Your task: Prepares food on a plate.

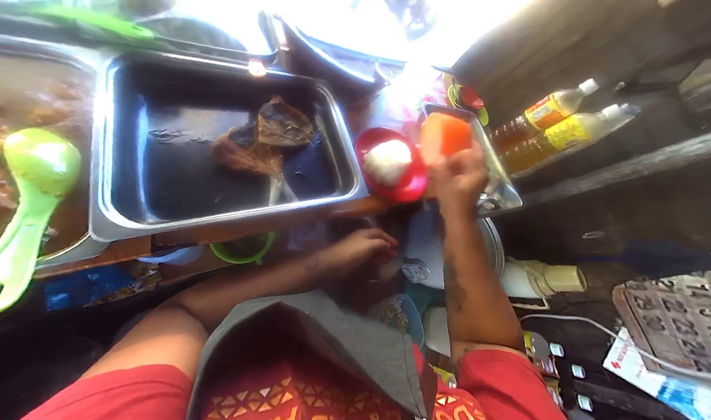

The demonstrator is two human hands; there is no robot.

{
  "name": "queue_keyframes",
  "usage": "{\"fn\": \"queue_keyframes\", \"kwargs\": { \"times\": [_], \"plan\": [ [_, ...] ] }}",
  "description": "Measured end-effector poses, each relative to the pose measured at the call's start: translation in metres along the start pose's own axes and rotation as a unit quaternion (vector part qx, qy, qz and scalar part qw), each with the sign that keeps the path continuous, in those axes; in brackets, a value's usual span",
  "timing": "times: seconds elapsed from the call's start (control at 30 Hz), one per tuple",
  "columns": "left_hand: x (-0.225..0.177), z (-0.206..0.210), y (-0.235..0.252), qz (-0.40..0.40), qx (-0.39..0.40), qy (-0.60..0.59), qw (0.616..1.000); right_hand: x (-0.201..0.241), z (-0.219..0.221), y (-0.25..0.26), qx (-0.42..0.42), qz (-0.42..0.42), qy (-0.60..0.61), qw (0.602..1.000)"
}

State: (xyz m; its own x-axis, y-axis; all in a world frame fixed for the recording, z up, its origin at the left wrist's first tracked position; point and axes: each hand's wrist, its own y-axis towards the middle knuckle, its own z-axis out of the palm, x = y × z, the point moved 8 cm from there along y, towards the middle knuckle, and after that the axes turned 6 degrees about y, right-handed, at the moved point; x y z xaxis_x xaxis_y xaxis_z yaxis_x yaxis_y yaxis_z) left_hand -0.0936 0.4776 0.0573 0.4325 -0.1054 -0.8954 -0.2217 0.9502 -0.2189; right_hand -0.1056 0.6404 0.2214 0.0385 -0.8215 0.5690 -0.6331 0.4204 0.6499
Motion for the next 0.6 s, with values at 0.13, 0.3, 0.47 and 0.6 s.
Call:
{"fn": "queue_keyframes", "kwargs": {
  "times": [0.13, 0.3, 0.47, 0.6],
  "plan": [
    [0.023, 0.005, 0.025, -0.017, 0.018, 0.020, 0.999, -0.034, -0.106, -0.011, -0.203, 0.219, 0.300, 0.906],
    [0.051, 0.026, 0.086, -0.067, -0.039, 0.058, 0.995, -0.077, -0.249, -0.088, -0.424, 0.282, 0.296, 0.808],
    [0.058, 0.064, 0.170, -0.041, -0.142, 0.086, 0.985, -0.181, -0.246, -0.131, -0.325, 0.480, 0.079, 0.811],
    [0.043, 0.088, 0.232, -0.045, -0.152, 0.181, 0.971, -0.268, -0.187, -0.106, -0.044, 0.441, -0.159, 0.882]
  ]
}}
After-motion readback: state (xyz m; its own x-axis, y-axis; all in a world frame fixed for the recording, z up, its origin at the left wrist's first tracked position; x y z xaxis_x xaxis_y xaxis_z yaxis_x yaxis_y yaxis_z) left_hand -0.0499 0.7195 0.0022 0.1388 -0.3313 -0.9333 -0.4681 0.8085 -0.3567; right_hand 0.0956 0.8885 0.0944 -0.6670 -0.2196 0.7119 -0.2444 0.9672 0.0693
